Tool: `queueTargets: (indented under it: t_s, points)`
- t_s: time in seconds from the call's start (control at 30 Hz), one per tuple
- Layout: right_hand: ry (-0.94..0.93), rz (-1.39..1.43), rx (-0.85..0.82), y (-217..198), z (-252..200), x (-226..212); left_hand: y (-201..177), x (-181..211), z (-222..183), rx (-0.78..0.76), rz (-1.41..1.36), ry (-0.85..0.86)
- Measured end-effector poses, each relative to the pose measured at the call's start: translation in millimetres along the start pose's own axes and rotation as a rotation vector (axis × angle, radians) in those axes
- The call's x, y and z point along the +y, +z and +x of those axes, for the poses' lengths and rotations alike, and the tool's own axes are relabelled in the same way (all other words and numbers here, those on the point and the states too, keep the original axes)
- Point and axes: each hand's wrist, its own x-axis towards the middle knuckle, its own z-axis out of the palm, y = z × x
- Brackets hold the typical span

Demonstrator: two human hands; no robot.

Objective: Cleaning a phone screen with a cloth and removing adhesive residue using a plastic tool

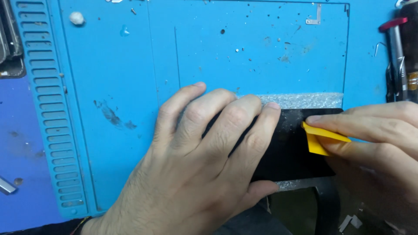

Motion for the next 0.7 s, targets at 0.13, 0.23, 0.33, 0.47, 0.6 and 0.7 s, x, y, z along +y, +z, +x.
queueTargets:
  t_s: [0.13,0.23,0.33,0.47,0.6,0.7]
  points:
    - [-0.037,0.019,-0.022,0.7,-7.7,16.9,-1.9,-0.4,-1.2,-0.029,-0.007,-0.009]
    - [-0.052,0.020,-0.101,1.7,-9.8,23.7,-1.6,-0.3,-1.1,-0.012,-0.028,-0.006]
    - [-0.036,0.069,0.006,1.8,-5.9,27.2,-2.6,0.2,-0.9,-0.022,-0.002,-0.011]
    - [0.036,0.008,-0.288,4.2,-3.8,43.4,-3.2,-0.8,-0.8,-0.022,-0.021,-0.013]
    - [-0.006,0.079,-0.058,2.4,-1.6,18.1,-3.9,0.4,-0.2,-0.050,-0.011,-0.016]
    - [0.128,0.014,-0.175,3.8,-10.5,28.9,-2.5,0.9,-0.5,-0.045,-0.010,-0.011]
